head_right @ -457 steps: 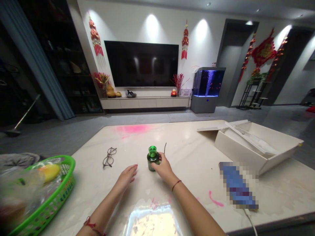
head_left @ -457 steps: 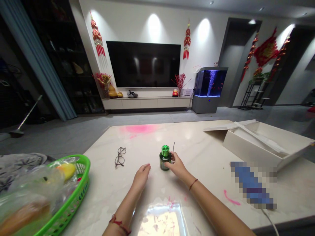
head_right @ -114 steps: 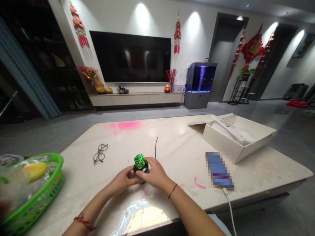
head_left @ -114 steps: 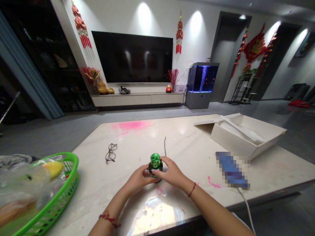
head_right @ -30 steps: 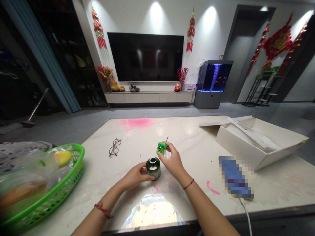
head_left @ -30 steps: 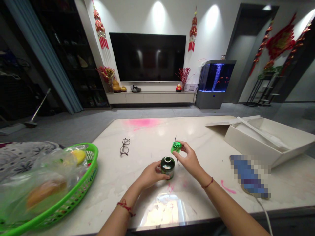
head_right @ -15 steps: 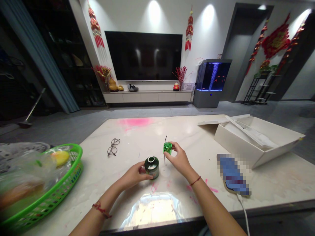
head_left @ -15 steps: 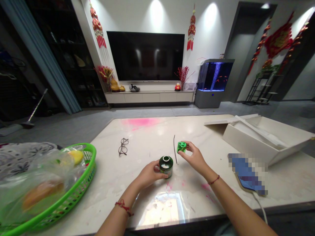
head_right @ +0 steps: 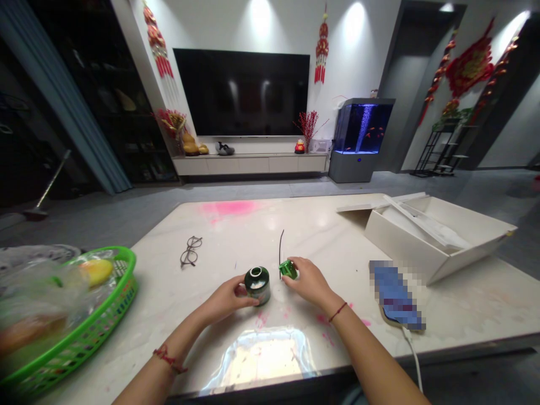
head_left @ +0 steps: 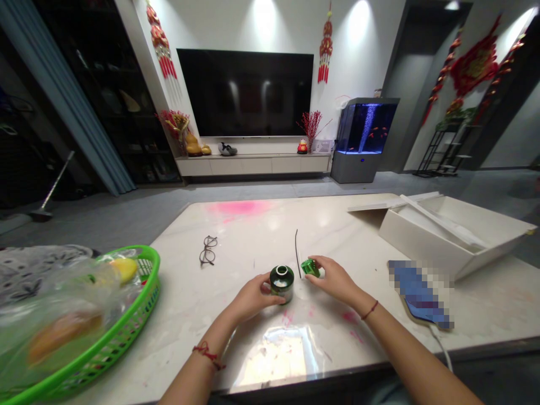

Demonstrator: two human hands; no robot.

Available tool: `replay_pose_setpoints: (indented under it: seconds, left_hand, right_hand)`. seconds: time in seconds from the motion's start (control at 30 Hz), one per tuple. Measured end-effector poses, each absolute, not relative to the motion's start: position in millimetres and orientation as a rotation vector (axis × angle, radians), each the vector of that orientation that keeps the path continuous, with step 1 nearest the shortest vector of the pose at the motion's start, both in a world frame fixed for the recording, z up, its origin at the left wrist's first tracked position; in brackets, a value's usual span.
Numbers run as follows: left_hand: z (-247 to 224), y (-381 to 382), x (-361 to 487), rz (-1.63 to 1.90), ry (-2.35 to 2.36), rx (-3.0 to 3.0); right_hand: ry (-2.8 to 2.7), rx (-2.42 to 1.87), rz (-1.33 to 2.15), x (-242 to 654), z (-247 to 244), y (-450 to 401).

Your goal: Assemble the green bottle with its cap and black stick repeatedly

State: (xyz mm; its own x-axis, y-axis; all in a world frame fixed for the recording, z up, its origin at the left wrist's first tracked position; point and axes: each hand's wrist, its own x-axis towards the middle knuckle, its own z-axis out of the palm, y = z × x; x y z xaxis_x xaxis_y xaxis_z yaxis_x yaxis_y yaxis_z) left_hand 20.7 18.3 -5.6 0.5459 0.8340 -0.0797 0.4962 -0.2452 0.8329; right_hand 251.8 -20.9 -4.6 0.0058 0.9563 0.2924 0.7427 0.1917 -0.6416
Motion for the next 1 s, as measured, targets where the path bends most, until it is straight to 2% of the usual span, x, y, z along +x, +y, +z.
replay_pose_setpoints:
  seconds: [0.37,1.0]
  left_hand:
    - [-8.5,20.6,19.9,0.481,1.071,1.883]
    - [-4.3,18.1,21.0,0.475,1.070,1.874]
  right_hand:
    - [-1.904,-1.789,0.436,259.8,-6.3,-28.1]
    - [-2.028,-1.692,0.384,266.7,-9.2,-30.3]
